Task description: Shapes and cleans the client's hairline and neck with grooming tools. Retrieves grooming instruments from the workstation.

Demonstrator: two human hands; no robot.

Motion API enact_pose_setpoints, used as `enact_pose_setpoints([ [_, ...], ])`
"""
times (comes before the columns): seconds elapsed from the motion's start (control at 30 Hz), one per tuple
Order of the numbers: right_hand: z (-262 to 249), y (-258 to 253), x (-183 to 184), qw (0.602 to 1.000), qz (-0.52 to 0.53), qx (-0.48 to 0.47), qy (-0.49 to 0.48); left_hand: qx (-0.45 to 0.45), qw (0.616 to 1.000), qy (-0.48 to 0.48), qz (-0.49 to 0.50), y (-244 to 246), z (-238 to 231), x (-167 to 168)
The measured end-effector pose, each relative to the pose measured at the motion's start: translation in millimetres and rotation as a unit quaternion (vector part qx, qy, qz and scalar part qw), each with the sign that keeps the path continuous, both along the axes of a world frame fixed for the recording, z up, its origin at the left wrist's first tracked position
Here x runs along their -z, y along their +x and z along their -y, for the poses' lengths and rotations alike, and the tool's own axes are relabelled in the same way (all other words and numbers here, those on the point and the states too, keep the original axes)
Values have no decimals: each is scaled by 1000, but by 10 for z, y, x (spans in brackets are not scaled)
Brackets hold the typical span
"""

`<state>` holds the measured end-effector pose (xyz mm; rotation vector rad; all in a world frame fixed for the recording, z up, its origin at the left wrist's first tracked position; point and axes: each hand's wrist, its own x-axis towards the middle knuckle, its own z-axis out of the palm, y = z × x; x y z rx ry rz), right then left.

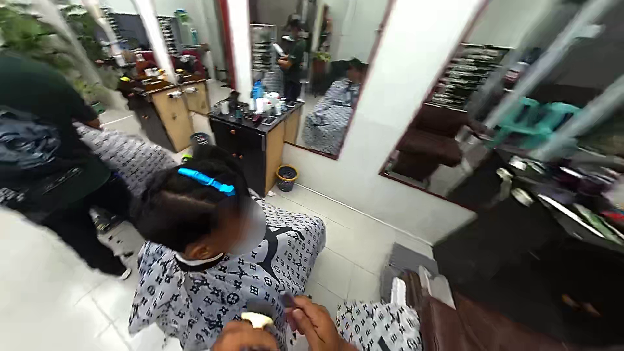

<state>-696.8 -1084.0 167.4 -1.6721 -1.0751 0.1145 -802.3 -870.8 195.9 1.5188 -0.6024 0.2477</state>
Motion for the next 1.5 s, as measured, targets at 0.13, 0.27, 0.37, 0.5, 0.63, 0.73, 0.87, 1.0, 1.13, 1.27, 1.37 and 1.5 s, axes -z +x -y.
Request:
enact_pose_setpoints([
  [0.13,-131,539,-167,979,-24,-93,177,-421,907,0,0,-67,0,-48],
  [0.27,-181,1253,-493,950,-97,-224,196,-696,716,12,54,145,-156,-233],
  [0.37,-158,1729,-687,932,-110,-298,174,-776,628,49,27,411,-200,-218],
  [0.5,-278,2317,-882,941,14,-328,78,-827,558,69,-8,912,7,-122],
  [0.63,-677,2708,-1139,938,145,-314,9,-871,490,27,-25,1405,200,-30],
  [0.73,-1046,2845,-1249,915,257,-311,29,-895,445,-7,-15,1678,263,10],
  [0.87,-1491,2888,-1394,843,369,-386,60,-907,418,-36,-18,1954,263,-31],
  [1.0,-1791,2813,-1501,750,440,-487,74,-927,371,-59,-5,2154,213,-59],
  [1.13,-2009,2903,-1511,746,464,-475,46,-929,356,-100,-23,2231,216,-120],
  [1.27,-2146,3050,-1528,764,453,-458,32,-935,336,-106,-35,2262,173,-135],
  [1.37,-2204,3073,-1502,756,472,-454,13,-939,325,-103,-33,2273,145,-135],
  [1.5,-2252,3057,-1473,746,493,-448,6,-942,317,-104,-36,2280,122,-137],
])
